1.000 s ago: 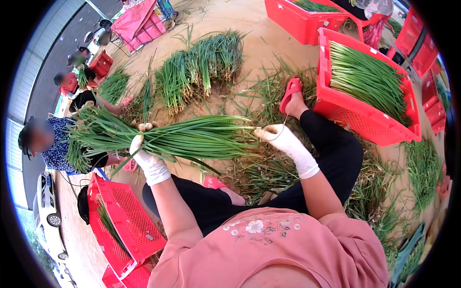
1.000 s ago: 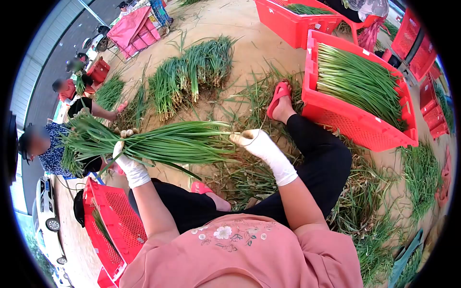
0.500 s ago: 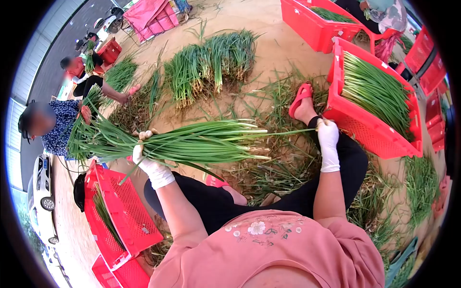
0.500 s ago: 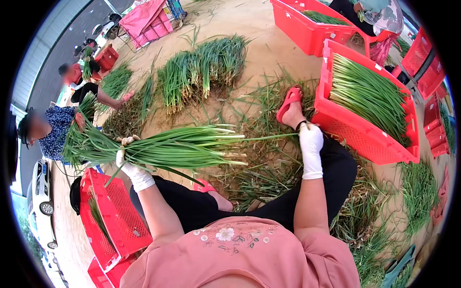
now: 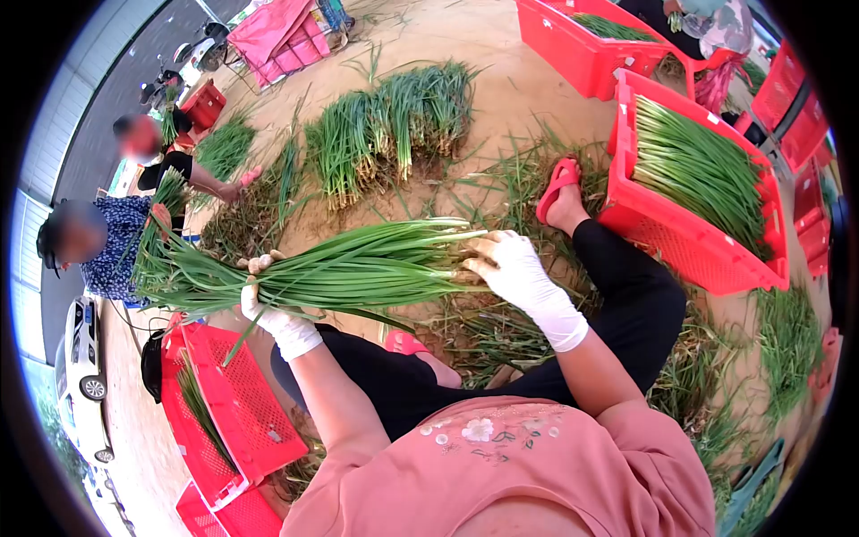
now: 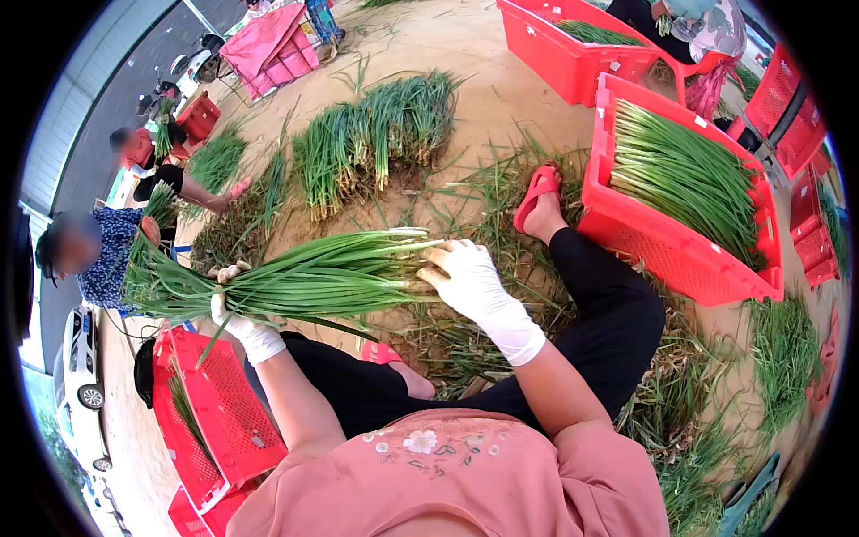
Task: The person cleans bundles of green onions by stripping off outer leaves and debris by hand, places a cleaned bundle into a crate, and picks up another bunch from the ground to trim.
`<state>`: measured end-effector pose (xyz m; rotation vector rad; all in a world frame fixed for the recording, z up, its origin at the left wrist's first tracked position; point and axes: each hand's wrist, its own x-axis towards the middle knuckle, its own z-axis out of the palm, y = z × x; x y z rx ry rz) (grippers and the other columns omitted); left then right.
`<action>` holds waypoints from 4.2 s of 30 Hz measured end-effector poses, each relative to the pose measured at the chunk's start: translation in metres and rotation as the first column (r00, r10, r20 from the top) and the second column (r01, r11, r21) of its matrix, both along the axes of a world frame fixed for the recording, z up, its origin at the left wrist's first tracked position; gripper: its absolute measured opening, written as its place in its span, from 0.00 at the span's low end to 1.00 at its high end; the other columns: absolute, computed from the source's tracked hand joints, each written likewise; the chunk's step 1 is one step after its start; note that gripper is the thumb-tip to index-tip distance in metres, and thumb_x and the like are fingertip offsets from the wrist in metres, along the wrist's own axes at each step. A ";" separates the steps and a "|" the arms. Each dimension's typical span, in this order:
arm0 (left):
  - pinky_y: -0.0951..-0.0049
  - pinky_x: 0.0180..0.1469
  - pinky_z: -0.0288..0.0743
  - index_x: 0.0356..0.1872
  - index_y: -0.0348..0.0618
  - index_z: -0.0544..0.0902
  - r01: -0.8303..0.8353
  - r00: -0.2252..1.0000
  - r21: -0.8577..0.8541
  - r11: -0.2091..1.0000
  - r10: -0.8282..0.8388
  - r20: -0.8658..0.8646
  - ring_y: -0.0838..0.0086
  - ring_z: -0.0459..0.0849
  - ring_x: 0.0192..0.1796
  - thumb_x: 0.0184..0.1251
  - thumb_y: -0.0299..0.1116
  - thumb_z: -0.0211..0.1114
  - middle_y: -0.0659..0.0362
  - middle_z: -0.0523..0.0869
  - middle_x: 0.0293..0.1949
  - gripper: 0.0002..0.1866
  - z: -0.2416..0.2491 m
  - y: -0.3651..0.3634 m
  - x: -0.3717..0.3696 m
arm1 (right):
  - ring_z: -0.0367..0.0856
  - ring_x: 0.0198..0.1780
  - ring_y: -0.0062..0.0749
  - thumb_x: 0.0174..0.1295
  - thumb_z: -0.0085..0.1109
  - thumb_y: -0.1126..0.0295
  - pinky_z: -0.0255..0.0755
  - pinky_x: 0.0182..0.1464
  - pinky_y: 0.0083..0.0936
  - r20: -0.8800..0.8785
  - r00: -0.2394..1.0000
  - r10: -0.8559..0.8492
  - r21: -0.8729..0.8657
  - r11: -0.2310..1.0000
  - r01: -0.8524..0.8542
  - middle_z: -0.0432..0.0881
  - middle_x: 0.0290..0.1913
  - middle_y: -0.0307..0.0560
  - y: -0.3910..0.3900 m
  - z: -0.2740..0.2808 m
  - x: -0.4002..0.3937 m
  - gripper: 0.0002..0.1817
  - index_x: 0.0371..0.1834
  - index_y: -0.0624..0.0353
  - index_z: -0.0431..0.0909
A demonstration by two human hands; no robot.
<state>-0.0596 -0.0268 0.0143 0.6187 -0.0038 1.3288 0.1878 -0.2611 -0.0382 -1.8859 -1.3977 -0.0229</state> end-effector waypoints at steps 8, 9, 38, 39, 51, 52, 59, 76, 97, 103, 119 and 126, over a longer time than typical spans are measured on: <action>0.65 0.57 0.65 0.43 0.45 0.70 0.137 0.991 0.055 0.989 -0.137 0.002 0.72 0.74 0.40 0.43 0.24 0.60 0.62 0.73 0.30 0.21 -0.003 -0.011 0.010 | 0.78 0.46 0.31 0.62 0.52 0.61 0.68 0.50 0.25 -0.814 0.564 0.143 -0.047 0.950 -0.309 0.82 0.43 0.51 0.026 -0.017 -0.009 0.17 0.49 0.61 0.77; 0.65 0.57 0.64 0.44 0.45 0.70 0.166 0.986 0.069 0.984 -0.167 0.009 0.72 0.74 0.40 0.43 0.24 0.60 0.62 0.73 0.30 0.21 -0.004 -0.012 0.012 | 0.78 0.44 0.29 0.62 0.53 0.62 0.68 0.50 0.25 -0.877 0.463 0.128 -0.037 0.943 -0.330 0.82 0.41 0.51 0.024 -0.013 -0.010 0.18 0.49 0.62 0.76; 0.65 0.58 0.65 0.43 0.44 0.69 0.028 1.000 0.104 0.994 -0.028 0.001 0.72 0.73 0.39 0.42 0.25 0.59 0.63 0.72 0.29 0.21 0.006 -0.012 -0.009 | 0.79 0.40 0.43 0.52 0.60 0.61 0.72 0.44 0.30 -0.615 0.782 0.101 -0.046 0.986 -0.163 0.81 0.37 0.51 0.031 -0.042 -0.042 0.14 0.39 0.55 0.82; 0.66 0.58 0.64 0.43 0.45 0.71 0.033 0.999 0.088 0.996 -0.033 -0.009 0.73 0.73 0.38 0.40 0.25 0.58 0.64 0.71 0.28 0.21 0.004 -0.011 -0.009 | 0.80 0.41 0.42 0.52 0.60 0.61 0.72 0.45 0.28 -0.563 0.824 0.071 -0.063 0.990 -0.129 0.81 0.38 0.51 0.032 -0.041 -0.044 0.15 0.40 0.56 0.82; 0.64 0.59 0.64 0.43 0.43 0.68 0.076 0.997 0.086 0.993 -0.074 -0.020 0.71 0.74 0.40 0.43 0.25 0.61 0.60 0.73 0.30 0.21 0.001 -0.019 0.006 | 0.79 0.35 0.46 0.55 0.56 0.68 0.73 0.40 0.34 -0.336 0.940 -0.068 0.078 0.992 0.100 0.79 0.37 0.53 0.039 -0.042 -0.062 0.12 0.40 0.61 0.78; 0.64 0.59 0.64 0.43 0.42 0.69 0.083 0.996 0.100 0.991 -0.081 -0.030 0.71 0.74 0.40 0.44 0.25 0.60 0.60 0.73 0.30 0.20 0.001 -0.018 0.006 | 0.79 0.34 0.47 0.56 0.53 0.69 0.74 0.37 0.36 -0.195 0.973 -0.127 -0.021 0.992 0.125 0.77 0.38 0.55 0.040 -0.043 -0.065 0.13 0.42 0.63 0.75; 0.65 0.57 0.65 0.44 0.43 0.71 0.017 0.997 0.061 0.998 -0.013 -0.070 0.70 0.74 0.39 0.42 0.23 0.59 0.61 0.73 0.29 0.21 0.008 -0.019 0.004 | 0.75 0.43 0.55 0.56 0.42 0.76 0.72 0.42 0.40 -0.096 0.940 -0.329 -0.464 0.850 0.250 0.73 0.41 0.65 0.010 -0.070 -0.030 0.11 0.41 0.65 0.70; 0.66 0.57 0.67 0.37 0.38 0.73 0.050 0.998 -0.174 0.983 -0.041 0.054 0.73 0.76 0.38 0.53 0.29 0.60 0.60 0.77 0.30 0.11 -0.018 0.004 -0.018 | 0.77 0.51 0.31 0.55 0.63 0.64 0.73 0.51 0.31 -0.655 -0.600 0.460 0.637 0.762 -0.111 0.76 0.52 0.45 0.024 -0.042 0.000 0.28 0.58 0.59 0.66; 0.67 0.54 0.69 0.38 0.39 0.73 -0.017 0.995 -0.228 0.974 -0.005 -0.096 0.71 0.77 0.37 0.55 0.28 0.59 0.60 0.77 0.30 0.10 -0.011 -0.012 -0.003 | 0.77 0.40 0.22 0.60 0.58 0.67 0.73 0.43 0.25 -0.974 -0.043 0.222 0.220 0.893 -0.392 0.79 0.46 0.42 0.004 -0.043 0.007 0.17 0.51 0.61 0.74; 0.68 0.52 0.71 0.37 0.39 0.73 -0.019 0.992 -0.215 0.976 -0.008 -0.128 0.72 0.77 0.36 0.55 0.29 0.59 0.60 0.78 0.29 0.09 -0.016 -0.008 -0.004 | 0.77 0.43 0.21 0.60 0.58 0.67 0.74 0.46 0.22 -0.928 -0.223 0.298 0.364 0.848 -0.384 0.79 0.46 0.41 0.027 -0.056 -0.002 0.18 0.52 0.60 0.73; 0.68 0.53 0.70 0.36 0.40 0.73 -0.053 0.982 -0.166 0.985 0.021 -0.188 0.71 0.77 0.38 0.55 0.33 0.61 0.61 0.78 0.30 0.10 -0.029 0.004 -0.021 | 0.74 0.38 0.17 0.63 0.54 0.63 0.70 0.41 0.16 -0.973 0.139 0.185 0.073 0.818 -0.571 0.79 0.44 0.40 -0.013 -0.037 0.023 0.21 0.55 0.63 0.71; 0.71 0.52 0.71 0.36 0.41 0.74 0.018 0.983 -0.207 0.978 -0.055 -0.173 0.73 0.77 0.36 0.56 0.32 0.60 0.61 0.79 0.29 0.09 -0.027 -0.006 -0.009 | 0.77 0.41 0.22 0.62 0.54 0.68 0.75 0.42 0.20 -0.943 -0.166 0.289 0.333 0.808 -0.487 0.79 0.45 0.41 0.033 -0.052 -0.015 0.15 0.51 0.59 0.74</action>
